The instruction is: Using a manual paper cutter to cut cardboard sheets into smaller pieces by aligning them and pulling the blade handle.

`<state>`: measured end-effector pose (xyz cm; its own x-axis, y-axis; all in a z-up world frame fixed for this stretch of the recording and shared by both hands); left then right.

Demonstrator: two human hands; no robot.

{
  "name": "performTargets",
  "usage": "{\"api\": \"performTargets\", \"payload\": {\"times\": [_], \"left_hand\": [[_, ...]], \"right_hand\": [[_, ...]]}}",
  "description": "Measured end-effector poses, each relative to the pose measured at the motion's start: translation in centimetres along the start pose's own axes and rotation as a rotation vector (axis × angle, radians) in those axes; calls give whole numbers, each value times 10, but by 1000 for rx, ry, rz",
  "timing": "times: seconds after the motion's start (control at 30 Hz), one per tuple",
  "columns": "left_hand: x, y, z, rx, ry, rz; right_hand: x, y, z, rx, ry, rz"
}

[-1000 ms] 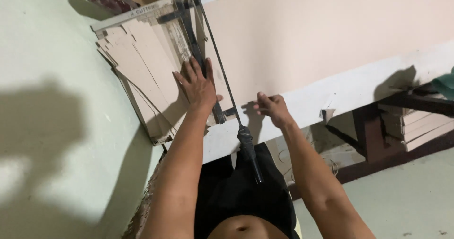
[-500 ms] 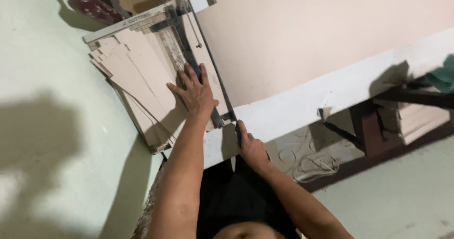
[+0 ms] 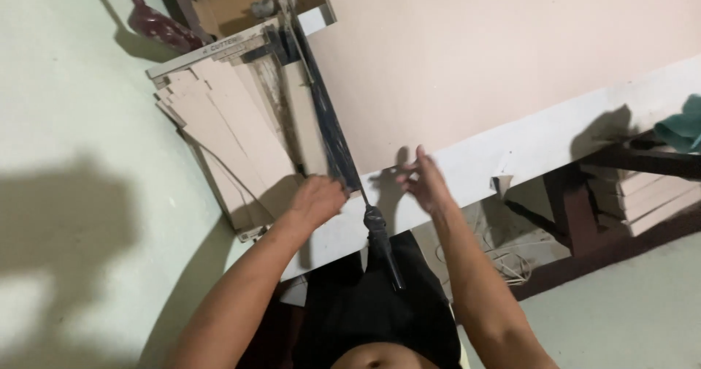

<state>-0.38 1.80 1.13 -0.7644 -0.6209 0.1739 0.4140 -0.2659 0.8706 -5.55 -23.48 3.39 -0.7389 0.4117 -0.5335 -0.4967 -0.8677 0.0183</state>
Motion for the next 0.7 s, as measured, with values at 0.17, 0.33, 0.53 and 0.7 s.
{"api": "performTargets", "payload": {"times": [0.17,0.33,0.53,0.7], "left_hand": [[-41,-23,38,-39,169,-79],[-37,68,4,12,425,126],[-35,101,-47,-199,820,338],[-32,66,-62,-304,879,264]], "right_hand": [[72,57,-42,53,96,51],[37,17,3,-103,114,155],[9,-11,-10,-158,178,260],[-24,-20,39,-241,107,821]]}}
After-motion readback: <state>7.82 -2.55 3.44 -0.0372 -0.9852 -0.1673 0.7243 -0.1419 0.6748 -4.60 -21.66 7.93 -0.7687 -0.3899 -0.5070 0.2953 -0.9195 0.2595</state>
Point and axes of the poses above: each hand's wrist, its own z-axis away from the middle knuckle, its own y-axis out of the back of the hand, x = y × z, the point moved 1 cm from there along -z, towards the middle knuckle, and after that the axes turned 10 degrees about y, right-handed, at the moved point
